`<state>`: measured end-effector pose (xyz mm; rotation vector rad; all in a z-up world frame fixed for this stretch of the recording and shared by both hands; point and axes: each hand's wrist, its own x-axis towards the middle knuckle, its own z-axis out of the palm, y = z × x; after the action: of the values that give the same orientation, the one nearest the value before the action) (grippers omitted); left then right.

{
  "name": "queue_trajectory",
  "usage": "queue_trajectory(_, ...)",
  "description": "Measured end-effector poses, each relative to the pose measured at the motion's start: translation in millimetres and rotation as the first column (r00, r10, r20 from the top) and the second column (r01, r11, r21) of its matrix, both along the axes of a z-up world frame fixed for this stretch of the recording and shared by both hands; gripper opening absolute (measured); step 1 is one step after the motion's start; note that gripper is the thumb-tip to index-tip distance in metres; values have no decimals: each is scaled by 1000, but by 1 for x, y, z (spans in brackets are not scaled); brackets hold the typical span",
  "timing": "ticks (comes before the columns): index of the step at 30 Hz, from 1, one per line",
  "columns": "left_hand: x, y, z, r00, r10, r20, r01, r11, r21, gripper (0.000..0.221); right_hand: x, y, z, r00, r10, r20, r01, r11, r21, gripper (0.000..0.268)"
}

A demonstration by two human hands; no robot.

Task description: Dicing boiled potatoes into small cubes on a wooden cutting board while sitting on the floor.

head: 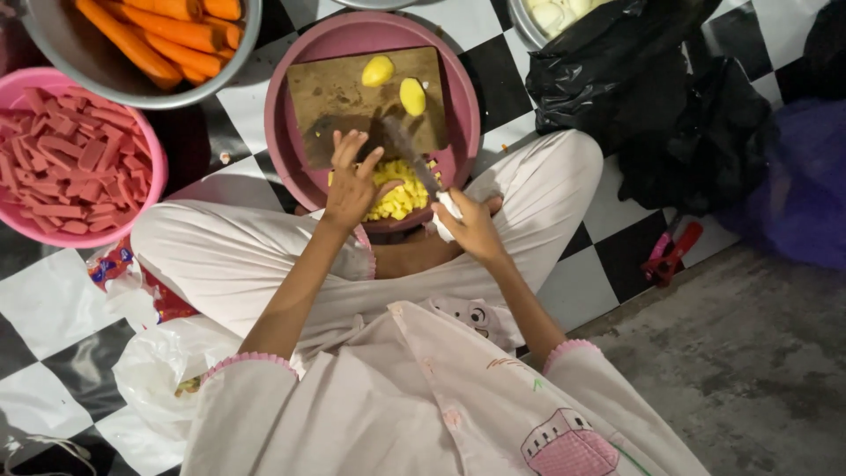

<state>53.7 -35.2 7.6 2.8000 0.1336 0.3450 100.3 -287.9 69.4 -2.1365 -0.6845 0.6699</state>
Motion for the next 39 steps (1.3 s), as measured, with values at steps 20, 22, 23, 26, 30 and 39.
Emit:
queue_trajectory(20, 120, 36, -33, 909, 404, -100, -406, 914, -5, 67, 3, -4, 9, 851, -365, -378, 503, 774, 385, 25)
queue_trajectory(22, 122, 44, -44, 876, 462, -135, -467, 884, 0, 68, 4, -3, 15, 821, -365, -440, 531, 770, 353, 24)
queue_trajectory(23, 123, 49, -55, 873, 482, -79, -489, 861, -142, 61, 4, -4, 15, 835, -345, -429, 514, 767, 384, 24)
queue_trajectory(26, 121, 59, -60, 847, 532, -17, -499, 782, -373, 46, 4, -2, 19, 831, -342, -438, 515, 769, 377, 25)
queue_trajectory(30, 124, 51, -38, 860, 438, -261, -485, 546, -683, 20, 5, -3, 7, 796, -383, -469, 559, 762, 327, 27)
queue_trajectory(39, 119, -3, -23, 922, 346, -174, -380, 721, -579, 18, 6, -1, 9, 856, -340, -390, 484, 791, 373, 22)
